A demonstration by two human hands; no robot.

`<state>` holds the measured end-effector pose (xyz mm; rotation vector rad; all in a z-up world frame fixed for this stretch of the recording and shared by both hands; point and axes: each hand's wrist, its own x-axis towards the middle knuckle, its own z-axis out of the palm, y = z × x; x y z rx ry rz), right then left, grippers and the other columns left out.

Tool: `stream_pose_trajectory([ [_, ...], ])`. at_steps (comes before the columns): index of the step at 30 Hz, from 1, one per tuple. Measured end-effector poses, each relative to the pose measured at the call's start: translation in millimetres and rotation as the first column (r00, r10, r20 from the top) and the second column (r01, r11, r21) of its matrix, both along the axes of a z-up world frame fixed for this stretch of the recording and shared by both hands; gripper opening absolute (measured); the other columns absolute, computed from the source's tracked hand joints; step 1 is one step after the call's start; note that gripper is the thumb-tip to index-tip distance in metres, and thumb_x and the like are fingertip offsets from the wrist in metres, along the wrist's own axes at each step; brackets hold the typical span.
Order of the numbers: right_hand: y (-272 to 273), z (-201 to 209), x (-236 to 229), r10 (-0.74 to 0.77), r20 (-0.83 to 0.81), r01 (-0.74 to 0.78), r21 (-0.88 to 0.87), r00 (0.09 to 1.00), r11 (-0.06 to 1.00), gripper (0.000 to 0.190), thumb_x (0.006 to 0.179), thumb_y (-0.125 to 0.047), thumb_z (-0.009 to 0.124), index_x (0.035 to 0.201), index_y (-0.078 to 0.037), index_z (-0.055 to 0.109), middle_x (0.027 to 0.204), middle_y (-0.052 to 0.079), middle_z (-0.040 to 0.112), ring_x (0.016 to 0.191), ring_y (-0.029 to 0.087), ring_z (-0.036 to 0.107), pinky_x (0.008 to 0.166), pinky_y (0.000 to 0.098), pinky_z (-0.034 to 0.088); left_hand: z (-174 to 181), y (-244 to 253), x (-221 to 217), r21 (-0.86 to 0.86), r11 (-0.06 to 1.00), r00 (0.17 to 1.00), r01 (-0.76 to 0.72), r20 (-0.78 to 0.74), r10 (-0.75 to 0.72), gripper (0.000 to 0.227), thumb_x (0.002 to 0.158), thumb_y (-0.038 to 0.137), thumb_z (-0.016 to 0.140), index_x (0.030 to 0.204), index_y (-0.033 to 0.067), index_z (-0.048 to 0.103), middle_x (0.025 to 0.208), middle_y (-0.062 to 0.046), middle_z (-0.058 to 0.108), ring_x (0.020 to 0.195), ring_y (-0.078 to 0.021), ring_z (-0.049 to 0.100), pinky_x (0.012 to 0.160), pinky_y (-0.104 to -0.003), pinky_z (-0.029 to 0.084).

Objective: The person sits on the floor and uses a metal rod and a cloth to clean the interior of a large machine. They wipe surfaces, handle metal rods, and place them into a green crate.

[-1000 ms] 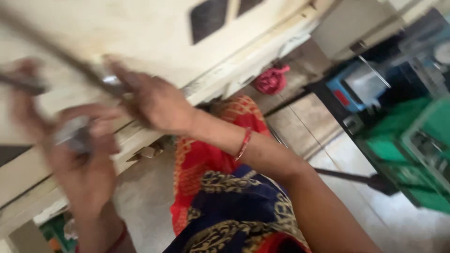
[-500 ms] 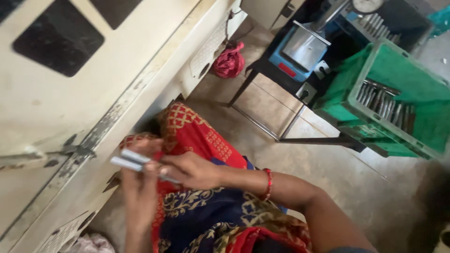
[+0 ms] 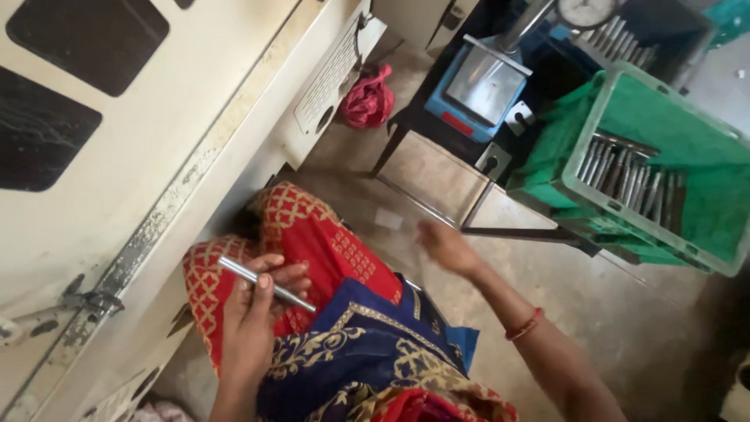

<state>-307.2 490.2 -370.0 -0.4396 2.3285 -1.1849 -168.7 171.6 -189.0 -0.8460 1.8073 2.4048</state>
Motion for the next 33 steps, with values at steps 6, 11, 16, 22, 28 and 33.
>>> stream_pose_trajectory([
  [6,28,79,-85,-0.539,-0.146,0.428,-0.453,0.830,0.782,0.014,0.098,-0.002,0.072,0.112,-0.001,0.069,0.098,0.004,0.069,0.087,0.009,0.065,0.076,0.0239,0.054,-10,-7,7,0.052,0.997,0.998,-0.057,0.013,0.056,0.031,0.109,0.020,0.040,0.130,0.0018,0.052,0.116,-0.023,0.072,0.099,-0.0293,0.072,0.089,-0.042,0.059],
  [11,26,130,-134,-0.580,-0.522,0.433,-0.385,0.626,0.815,0.013,0.097,0.004,0.073,0.110,0.002,0.071,0.091,0.007,0.075,0.081,0.012,0.072,0.073,0.0249,0.056,-13,-5,9,0.046,0.997,0.998,-0.060,0.015,0.060,0.031,0.108,0.020,0.040,0.130,0.0007,0.053,0.115,-0.024,0.071,0.099,-0.0299,0.073,0.091,-0.043,0.060],
  [16,26,125,-149,-0.531,-0.490,0.443,-0.294,0.691,0.847,0.012,0.096,0.005,0.073,0.107,0.002,0.070,0.090,0.010,0.075,0.081,0.015,0.074,0.073,0.0275,0.058,-15,-5,9,0.047,0.996,0.996,-0.072,0.052,0.070,0.031,0.108,0.020,0.040,0.129,0.0005,0.052,0.115,-0.024,0.071,0.099,-0.0302,0.073,0.091,-0.043,0.059],
  [22,32,112,-158,-0.461,-0.553,0.401,-0.235,0.694,0.885,0.018,0.091,0.004,0.078,0.106,0.003,0.067,0.092,0.014,0.076,0.084,0.021,0.078,0.076,0.0300,0.061,-15,-7,7,0.023,0.997,0.993,-0.068,0.097,0.066,0.031,0.109,0.020,0.039,0.129,0.0004,0.053,0.115,-0.023,0.072,0.100,-0.0295,0.073,0.090,-0.042,0.059],
  [28,33,110,-156,-0.450,-0.577,0.418,-0.198,0.681,0.887,0.020,0.088,0.004,0.080,0.104,0.003,0.067,0.091,0.015,0.076,0.084,0.021,0.079,0.076,0.0305,0.061,-20,-4,4,0.062,0.998,0.999,-0.023,0.029,0.022,0.032,0.108,0.021,0.040,0.130,0.0007,0.053,0.115,-0.023,0.072,0.100,-0.0292,0.073,0.091,-0.043,0.061],
  [33,32,108,-154,-0.497,-0.542,0.479,-0.187,0.678,0.857,0.019,0.088,0.001,0.082,0.102,0.002,0.070,0.088,0.014,0.077,0.080,0.020,0.078,0.073,0.0308,0.060,-21,-4,4,0.044,0.999,0.999,-0.013,0.053,0.011,0.032,0.108,0.021,0.040,0.131,0.0006,0.053,0.114,-0.023,0.072,0.099,-0.0294,0.073,0.090,-0.043,0.060],
])
